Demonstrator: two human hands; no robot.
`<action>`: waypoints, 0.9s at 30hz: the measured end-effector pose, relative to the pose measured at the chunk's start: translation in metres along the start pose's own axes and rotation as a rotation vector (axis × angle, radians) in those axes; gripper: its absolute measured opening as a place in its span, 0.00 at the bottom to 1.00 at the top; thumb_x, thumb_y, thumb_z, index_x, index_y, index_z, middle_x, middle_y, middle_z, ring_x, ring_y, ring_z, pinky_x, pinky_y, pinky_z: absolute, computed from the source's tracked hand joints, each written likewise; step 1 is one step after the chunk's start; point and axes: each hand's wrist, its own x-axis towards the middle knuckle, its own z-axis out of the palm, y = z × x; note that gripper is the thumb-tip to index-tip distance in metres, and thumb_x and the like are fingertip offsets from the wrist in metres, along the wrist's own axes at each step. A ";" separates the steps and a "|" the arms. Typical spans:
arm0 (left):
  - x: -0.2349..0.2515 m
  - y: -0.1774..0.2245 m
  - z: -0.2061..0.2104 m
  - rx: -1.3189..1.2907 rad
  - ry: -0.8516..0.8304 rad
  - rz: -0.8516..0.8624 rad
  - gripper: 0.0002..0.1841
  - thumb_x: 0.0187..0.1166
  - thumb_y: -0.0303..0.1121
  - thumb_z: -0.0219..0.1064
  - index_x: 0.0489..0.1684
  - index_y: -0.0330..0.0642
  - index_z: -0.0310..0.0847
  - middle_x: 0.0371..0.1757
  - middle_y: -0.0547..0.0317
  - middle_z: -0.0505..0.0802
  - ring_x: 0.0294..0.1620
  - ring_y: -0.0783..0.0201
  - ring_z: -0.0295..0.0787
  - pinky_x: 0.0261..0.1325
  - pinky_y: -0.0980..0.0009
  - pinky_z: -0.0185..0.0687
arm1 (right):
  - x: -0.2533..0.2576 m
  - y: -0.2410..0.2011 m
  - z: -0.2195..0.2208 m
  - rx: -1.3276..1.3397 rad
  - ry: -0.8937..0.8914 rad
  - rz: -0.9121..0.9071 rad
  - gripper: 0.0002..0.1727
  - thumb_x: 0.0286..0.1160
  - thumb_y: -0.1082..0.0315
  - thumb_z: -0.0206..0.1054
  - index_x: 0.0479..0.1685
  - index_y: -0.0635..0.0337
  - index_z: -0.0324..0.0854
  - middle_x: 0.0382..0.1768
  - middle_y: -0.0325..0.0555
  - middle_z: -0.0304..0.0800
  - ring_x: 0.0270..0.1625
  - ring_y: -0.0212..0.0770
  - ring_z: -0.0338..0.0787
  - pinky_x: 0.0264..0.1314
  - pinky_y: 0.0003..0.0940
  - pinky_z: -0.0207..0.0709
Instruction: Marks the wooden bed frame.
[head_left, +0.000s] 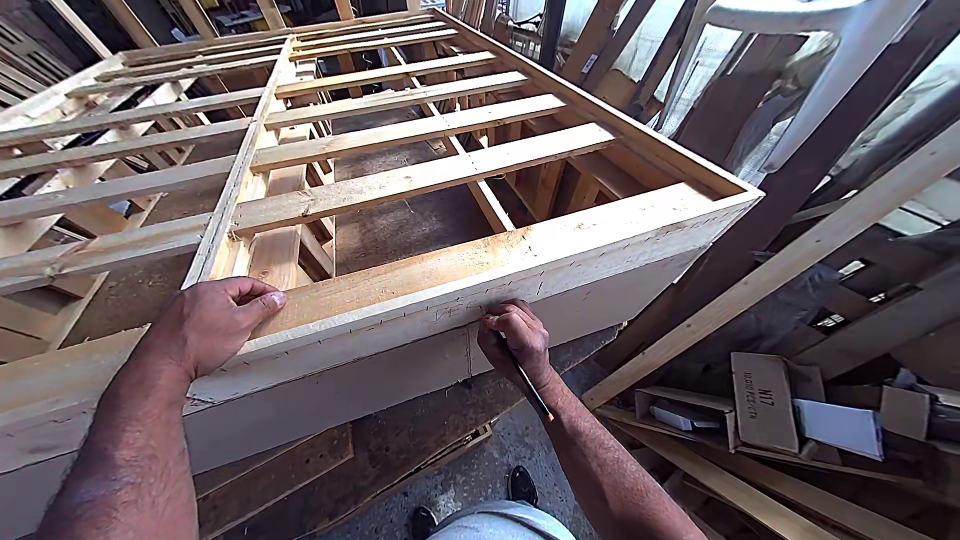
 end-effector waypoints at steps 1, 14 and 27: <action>0.001 -0.001 0.000 0.004 0.001 0.002 0.14 0.86 0.48 0.64 0.48 0.53 0.93 0.43 0.53 0.96 0.47 0.49 0.92 0.51 0.34 0.80 | 0.002 0.000 -0.001 0.015 0.016 0.003 0.02 0.65 0.74 0.69 0.29 0.59 0.85 0.33 0.44 0.91 0.44 0.43 0.92 0.51 0.39 0.88; 0.002 -0.006 0.002 -0.004 0.006 0.030 0.16 0.87 0.50 0.63 0.48 0.53 0.93 0.41 0.53 0.96 0.44 0.50 0.92 0.48 0.35 0.81 | 0.002 0.004 -0.007 -0.020 0.023 0.016 0.03 0.66 0.74 0.69 0.28 0.59 0.85 0.33 0.45 0.91 0.43 0.43 0.92 0.49 0.39 0.87; 0.001 0.002 -0.004 -0.007 -0.003 0.013 0.12 0.87 0.45 0.66 0.46 0.52 0.93 0.42 0.53 0.95 0.48 0.50 0.92 0.53 0.33 0.78 | 0.002 0.001 -0.003 -0.009 -0.023 -0.016 0.02 0.67 0.73 0.70 0.30 0.60 0.86 0.35 0.46 0.92 0.45 0.44 0.93 0.52 0.40 0.88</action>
